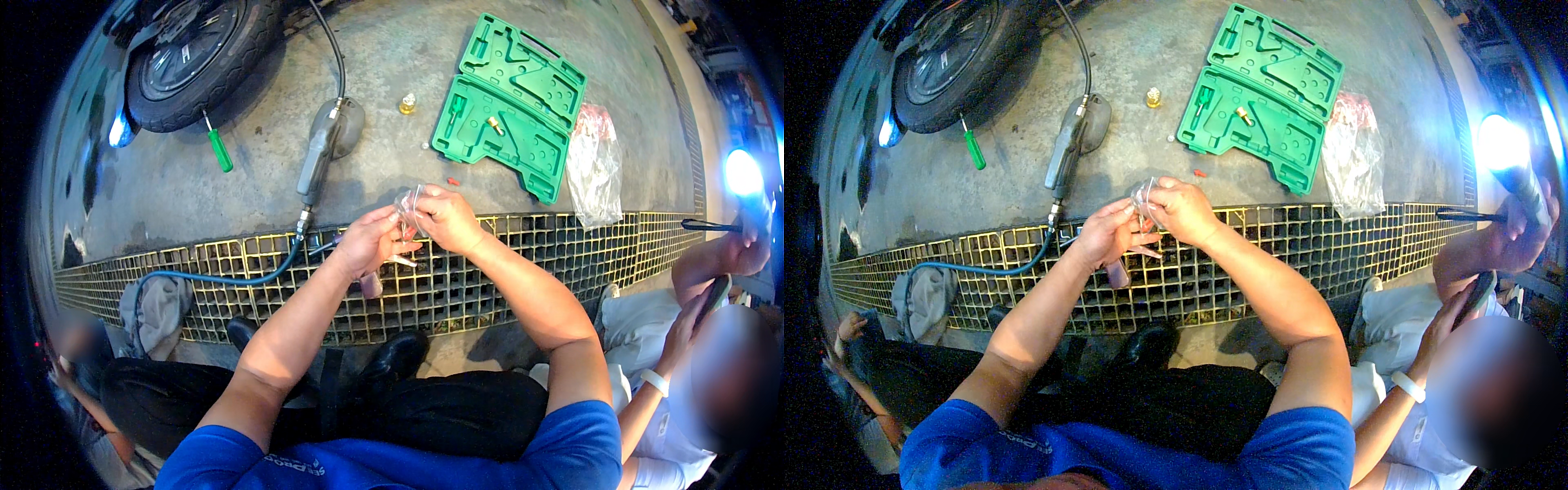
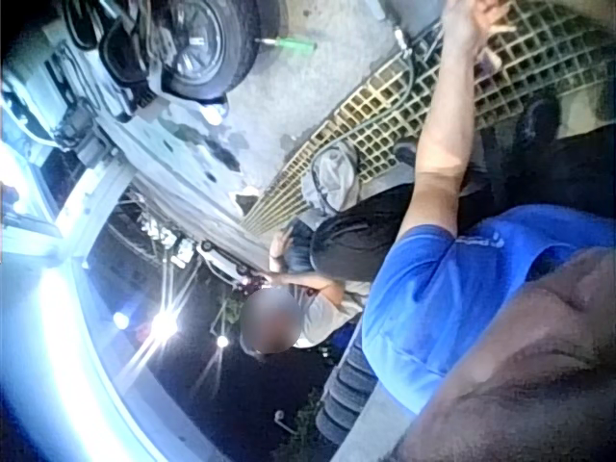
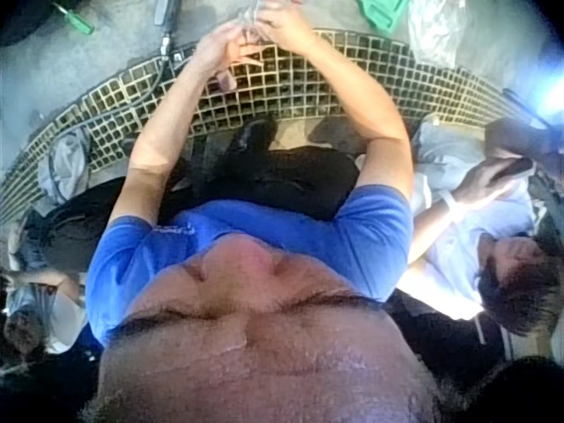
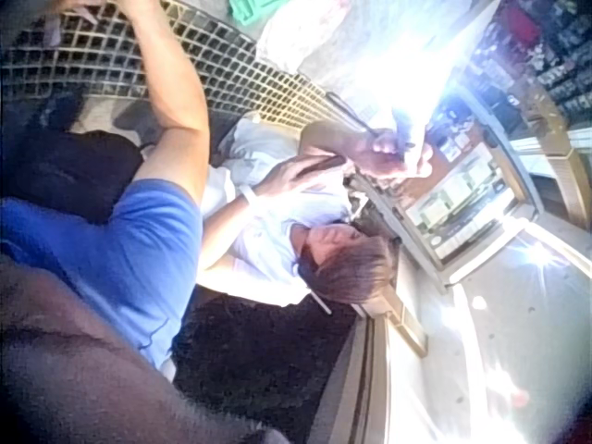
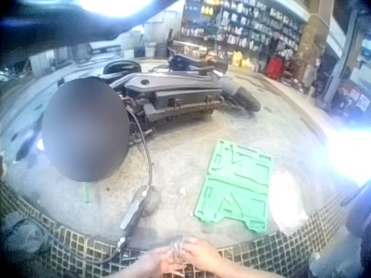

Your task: The person is sitting on the floor repairing a motorcycle tire. They use a green screwdriver to manipulate the tire valve, attach a pressure gauge, and handle a purple spray gun and a small plastic bag containing repair components.

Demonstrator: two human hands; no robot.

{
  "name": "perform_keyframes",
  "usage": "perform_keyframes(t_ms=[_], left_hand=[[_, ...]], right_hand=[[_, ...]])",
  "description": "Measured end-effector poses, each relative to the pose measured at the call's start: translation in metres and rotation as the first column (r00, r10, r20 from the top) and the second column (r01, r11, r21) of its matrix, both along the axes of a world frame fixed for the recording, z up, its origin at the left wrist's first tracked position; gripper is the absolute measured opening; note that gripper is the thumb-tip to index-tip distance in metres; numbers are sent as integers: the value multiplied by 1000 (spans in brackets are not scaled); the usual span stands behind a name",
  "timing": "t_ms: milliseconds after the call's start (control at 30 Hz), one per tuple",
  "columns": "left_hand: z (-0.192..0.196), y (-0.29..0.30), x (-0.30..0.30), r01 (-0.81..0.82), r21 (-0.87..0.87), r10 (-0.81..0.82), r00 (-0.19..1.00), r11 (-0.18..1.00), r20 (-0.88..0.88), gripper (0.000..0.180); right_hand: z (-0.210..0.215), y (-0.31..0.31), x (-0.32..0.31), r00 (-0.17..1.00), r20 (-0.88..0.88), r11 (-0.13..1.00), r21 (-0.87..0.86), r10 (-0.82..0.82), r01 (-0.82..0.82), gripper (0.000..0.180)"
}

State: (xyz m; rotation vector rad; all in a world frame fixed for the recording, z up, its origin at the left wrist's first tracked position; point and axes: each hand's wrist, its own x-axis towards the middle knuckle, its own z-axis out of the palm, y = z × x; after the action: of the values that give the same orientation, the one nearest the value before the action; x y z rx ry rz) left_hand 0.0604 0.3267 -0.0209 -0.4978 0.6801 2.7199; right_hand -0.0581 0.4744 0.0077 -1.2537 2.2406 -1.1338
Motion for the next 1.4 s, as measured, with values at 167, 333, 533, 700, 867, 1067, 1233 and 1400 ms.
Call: perform_keyframes(t_ms=[167, 333, 533, 700, 867, 1067, 1233, 1400], left_hand=[[2, -1, -7, -90, -50, 95, 989, 995, 111, 22], [12, 0, -10, -103, -123, 126, 973, 987, 193, 16], [13, -3, -10, -117, -124, 143, 963, 985, 227, 15], [0, -8, -5, -107, -42, 114, 964, 993, 241, 18], [18, 1, -12, -149, -69, 162, 950, 986, 268, 13], [27, 3, -14, -117, -179, 159, 958, 977, 237, 14], [21, 7, -14, -89, -169, 127, 964, 982, 232, 15], [0, 8, -10, -98, -136, 128, 964, 986, 235, 19]], right_hand=[[4, -2, 3, 981, 134, 990, 32, -138, 134, 14], [6, -2, 4, 977, 174, 993, 26, -121, 119, 15], [6, -3, 4, 987, 145, 995, -60, -67, 77, 15], [14, -8, 6, 983, 166, 995, -37, -82, 89, 15], [10, -4, 4, 990, 131, 996, -70, -53, 62, 15], [10, -4, 6, 987, 141, 993, -85, -75, 88, 14], [9, -2, 4, 975, 200, 992, -70, -93, 109, 13], [7, -4, 9, 974, 183, 991, 1, -131, 133, 12]])
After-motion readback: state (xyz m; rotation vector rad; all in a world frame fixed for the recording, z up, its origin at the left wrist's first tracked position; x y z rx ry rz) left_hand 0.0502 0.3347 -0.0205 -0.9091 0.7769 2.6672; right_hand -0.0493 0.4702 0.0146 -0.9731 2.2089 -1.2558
